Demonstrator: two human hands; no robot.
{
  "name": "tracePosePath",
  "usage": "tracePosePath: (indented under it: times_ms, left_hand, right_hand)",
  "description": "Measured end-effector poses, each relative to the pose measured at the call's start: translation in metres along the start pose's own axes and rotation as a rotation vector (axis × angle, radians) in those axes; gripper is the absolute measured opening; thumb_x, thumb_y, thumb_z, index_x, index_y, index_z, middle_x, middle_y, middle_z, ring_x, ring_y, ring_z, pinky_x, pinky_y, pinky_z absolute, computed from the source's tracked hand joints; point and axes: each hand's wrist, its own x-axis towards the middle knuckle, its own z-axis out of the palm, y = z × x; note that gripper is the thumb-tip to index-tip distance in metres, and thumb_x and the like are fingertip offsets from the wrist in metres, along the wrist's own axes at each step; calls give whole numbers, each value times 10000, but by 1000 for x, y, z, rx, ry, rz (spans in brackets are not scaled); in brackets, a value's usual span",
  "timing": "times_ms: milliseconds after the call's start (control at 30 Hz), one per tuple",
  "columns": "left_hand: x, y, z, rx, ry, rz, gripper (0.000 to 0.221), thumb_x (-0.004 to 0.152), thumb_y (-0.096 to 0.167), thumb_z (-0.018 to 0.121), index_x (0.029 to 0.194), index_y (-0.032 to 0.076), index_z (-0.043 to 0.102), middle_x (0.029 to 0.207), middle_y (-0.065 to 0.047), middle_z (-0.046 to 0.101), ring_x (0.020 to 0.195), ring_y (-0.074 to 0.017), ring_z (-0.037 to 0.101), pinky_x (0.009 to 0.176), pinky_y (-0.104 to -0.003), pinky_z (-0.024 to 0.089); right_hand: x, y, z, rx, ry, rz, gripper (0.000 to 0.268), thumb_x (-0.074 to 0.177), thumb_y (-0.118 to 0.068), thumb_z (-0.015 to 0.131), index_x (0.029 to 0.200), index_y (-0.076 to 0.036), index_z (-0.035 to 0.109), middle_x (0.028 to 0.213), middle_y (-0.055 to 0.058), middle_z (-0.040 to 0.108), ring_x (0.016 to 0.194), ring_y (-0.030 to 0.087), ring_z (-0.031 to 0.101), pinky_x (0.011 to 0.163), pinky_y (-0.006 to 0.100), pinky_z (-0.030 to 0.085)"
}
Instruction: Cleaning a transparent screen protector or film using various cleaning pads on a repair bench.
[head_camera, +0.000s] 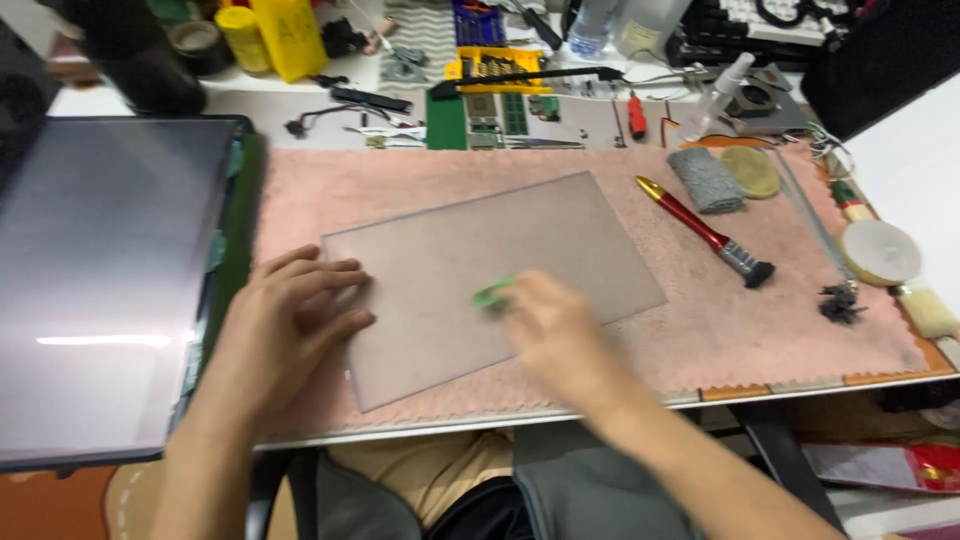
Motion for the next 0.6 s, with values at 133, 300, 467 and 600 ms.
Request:
tracePosePath:
  times_ms: [133, 300, 467, 600]
  left_hand:
    - [-1, 2, 1, -1, -10, -35, 491, 866, 272, 947, 1338, 153, 883, 1394, -3, 865, 1519, -304, 637, 1225, -461, 514]
    - [-1, 14, -3, 11, 53, -93, 684, 807, 233, 979, 1465, 147, 812, 1576, -87, 722, 1439, -298, 681, 1255, -446, 472]
    - [7, 56, -15, -290, 146, -499, 772, 816, 180, 943, 1559, 139, 736, 1472, -67, 773, 1156, -178, 796, 1036, -312, 660]
    - [15, 83, -26, -402, 117, -844, 869, 889, 308, 841, 1716, 229, 586, 1579, -63, 726, 1324, -196, 771, 1133, -388, 570]
  right_hand:
    - [-19, 51, -79, -363, 135, 239, 261, 1080, -136, 684, 1246, -176, 882, 1282, -27, 823, 1071, 222, 787, 936, 382, 604]
    - [-24, 84, -109, -338, 221, 93, 210, 1059, -91, 742, 1208, -27, 876, 1189, 70, 852, 1133, 260, 794, 1006, 409, 599]
    - [-19, 42, -137, 57, 311, 540, 341, 1077, -264, 761, 1346, -81, 865, 1214, 99, 898, 1067, 236, 811, 945, 352, 613]
    - [-18, 84, -151, 772, 542, 690, 401, 1097, -108, 667, 1461, 54, 714, 1441, 163, 771, 1301, 238, 709, 1168, 388, 588]
